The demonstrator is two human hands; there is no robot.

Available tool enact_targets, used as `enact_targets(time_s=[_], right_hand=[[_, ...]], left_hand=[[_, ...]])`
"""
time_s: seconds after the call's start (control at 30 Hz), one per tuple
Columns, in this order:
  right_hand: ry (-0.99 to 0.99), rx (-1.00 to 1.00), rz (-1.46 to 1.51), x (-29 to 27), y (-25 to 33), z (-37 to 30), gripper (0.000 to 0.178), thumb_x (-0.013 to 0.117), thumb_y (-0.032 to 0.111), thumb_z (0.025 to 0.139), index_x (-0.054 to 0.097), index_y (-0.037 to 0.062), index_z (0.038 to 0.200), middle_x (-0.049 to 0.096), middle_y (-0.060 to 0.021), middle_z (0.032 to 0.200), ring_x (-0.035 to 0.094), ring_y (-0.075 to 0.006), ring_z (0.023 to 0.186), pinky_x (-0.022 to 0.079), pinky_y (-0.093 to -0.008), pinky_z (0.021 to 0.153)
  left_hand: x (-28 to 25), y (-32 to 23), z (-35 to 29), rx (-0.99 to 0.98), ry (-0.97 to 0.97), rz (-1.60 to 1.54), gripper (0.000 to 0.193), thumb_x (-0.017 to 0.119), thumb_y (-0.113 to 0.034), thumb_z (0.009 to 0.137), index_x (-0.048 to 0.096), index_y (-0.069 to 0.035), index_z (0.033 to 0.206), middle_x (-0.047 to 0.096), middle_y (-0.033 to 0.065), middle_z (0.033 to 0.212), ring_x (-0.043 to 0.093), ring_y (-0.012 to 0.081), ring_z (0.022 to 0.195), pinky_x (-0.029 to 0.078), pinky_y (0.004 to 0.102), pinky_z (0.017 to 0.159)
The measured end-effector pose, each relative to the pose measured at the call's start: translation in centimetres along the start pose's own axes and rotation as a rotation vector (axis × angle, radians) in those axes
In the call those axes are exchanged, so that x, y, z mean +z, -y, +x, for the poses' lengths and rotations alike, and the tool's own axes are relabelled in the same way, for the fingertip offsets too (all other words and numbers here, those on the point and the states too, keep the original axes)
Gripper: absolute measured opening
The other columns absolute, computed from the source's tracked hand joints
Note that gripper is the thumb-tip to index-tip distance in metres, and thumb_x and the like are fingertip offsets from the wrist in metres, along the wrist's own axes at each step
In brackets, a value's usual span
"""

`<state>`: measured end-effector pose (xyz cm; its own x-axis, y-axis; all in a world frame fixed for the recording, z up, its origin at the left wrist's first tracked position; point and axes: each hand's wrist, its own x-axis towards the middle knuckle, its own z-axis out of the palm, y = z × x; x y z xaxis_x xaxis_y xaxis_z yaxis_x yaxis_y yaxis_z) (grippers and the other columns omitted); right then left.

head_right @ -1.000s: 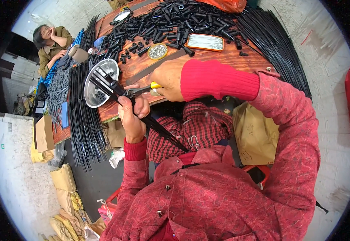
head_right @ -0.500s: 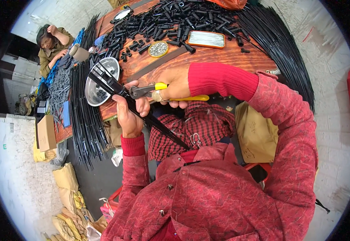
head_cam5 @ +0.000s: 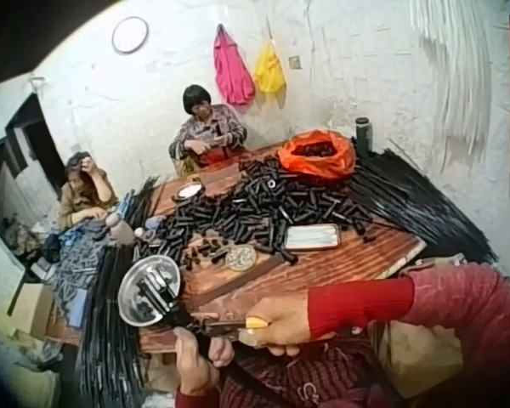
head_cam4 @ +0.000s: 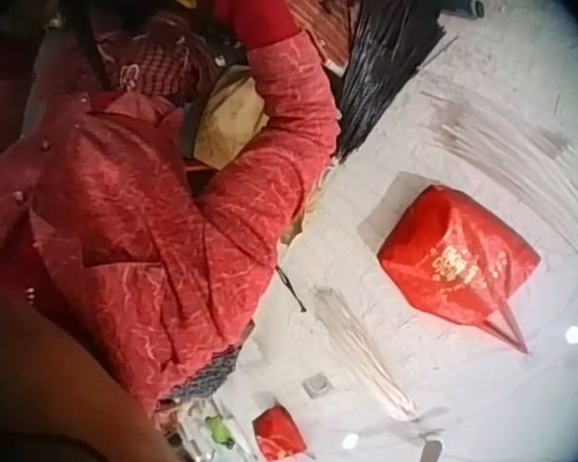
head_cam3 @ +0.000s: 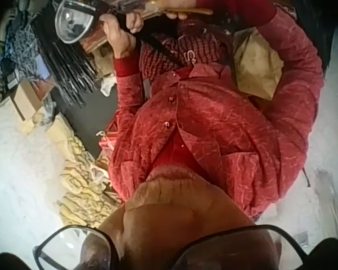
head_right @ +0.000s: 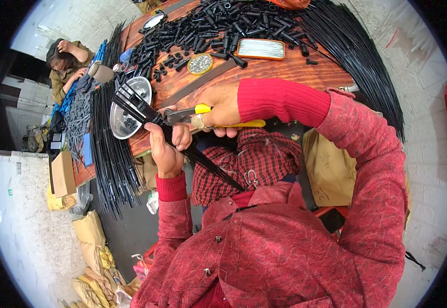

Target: Assembling black spokes into a central metal frame component using pliers.

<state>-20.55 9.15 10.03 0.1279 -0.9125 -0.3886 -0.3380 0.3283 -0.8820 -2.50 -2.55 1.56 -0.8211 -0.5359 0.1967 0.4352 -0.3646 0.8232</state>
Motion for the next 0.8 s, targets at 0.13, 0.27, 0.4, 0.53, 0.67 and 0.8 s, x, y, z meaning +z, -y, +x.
enact_targets(time_s=[0.13, 0.27, 0.4, 0.53, 0.67, 0.8], right_hand=[[-0.048, 0.018, -0.083, -0.2, 1.0, -0.6, 0.027, 0.046, 0.022, 0.097, 0.061, 0.0005, 0.089, 0.059, -0.0034, 0.068, 0.059, -0.0103, 0.059, 0.050, -0.0249, 0.054], [-0.107, 0.011, -0.328, -0.2, 1.4, -0.4, 0.030, 0.048, 0.025, 0.096, 0.060, 0.0002, 0.086, 0.059, -0.0028, 0.065, 0.059, -0.0110, 0.057, 0.049, -0.0264, 0.052], [-0.262, -0.052, -0.198, -0.8, -2.9, 2.2, 0.029, 0.055, 0.028, 0.092, 0.061, 0.0003, 0.086, 0.060, -0.0062, 0.063, 0.062, -0.0195, 0.058, 0.049, -0.0351, 0.055], [-0.578, 0.008, -0.902, -0.3, -10.6, 5.3, 0.029, 0.064, 0.031, 0.086, 0.061, 0.0027, 0.092, 0.063, -0.0094, 0.070, 0.064, -0.0281, 0.066, 0.050, -0.0441, 0.062], [-0.859, -0.067, -1.032, 0.2, -13.3, 6.5, 0.034, 0.072, 0.030, 0.077, 0.060, 0.0072, 0.100, 0.062, -0.0100, 0.094, 0.060, -0.0302, 0.090, 0.048, -0.0434, 0.077], [-0.889, -0.228, -0.972, 0.7, -12.6, 5.7, 0.027, 0.069, 0.025, 0.080, 0.060, 0.0104, 0.101, 0.056, -0.0075, 0.100, 0.053, -0.0291, 0.097, 0.045, -0.0414, 0.081]], left_hand=[[0.6, 0.2, 0.1, 0.037, -0.032, 0.073, 0.064, 0.037, -0.053, 0.099, 0.046, 0.006, 0.123, 0.034, -0.0017, 0.060, 0.032, 0.0083, 0.048, 0.027, 0.0223, 0.043], [1.0, 0.3, 0.0, 0.079, -0.058, 0.140, 0.063, 0.040, -0.052, 0.099, 0.045, 0.005, 0.126, 0.031, -0.0029, 0.058, 0.032, 0.0076, 0.047, 0.026, 0.0221, 0.042], [0.4, -1.0, -0.1, 0.161, -0.228, 0.207, 0.059, 0.041, -0.050, 0.099, 0.043, -0.001, 0.132, 0.029, -0.0044, 0.061, 0.028, 0.0058, 0.048, 0.023, 0.0214, 0.042], [-3.5, -6.6, -1.2, 0.299, -0.471, 0.162, 0.056, 0.043, -0.052, 0.097, 0.046, -0.006, 0.129, 0.027, -0.0065, 0.062, 0.026, 0.0037, 0.049, 0.021, 0.0189, 0.041], [-3.9, -15.1, -3.1, 0.431, -0.291, 0.103, 0.052, 0.044, -0.047, 0.098, 0.046, -0.005, 0.128, 0.030, -0.0058, 0.064, 0.027, 0.0028, 0.051, 0.024, 0.0173, 0.043], [-4.9, -22.2, -5.6, 0.535, -0.269, 0.195, 0.053, 0.046, -0.043, 0.098, 0.046, 0.001, 0.128, 0.031, -0.0052, 0.066, 0.028, 0.0031, 0.051, 0.025, 0.0168, 0.044]])
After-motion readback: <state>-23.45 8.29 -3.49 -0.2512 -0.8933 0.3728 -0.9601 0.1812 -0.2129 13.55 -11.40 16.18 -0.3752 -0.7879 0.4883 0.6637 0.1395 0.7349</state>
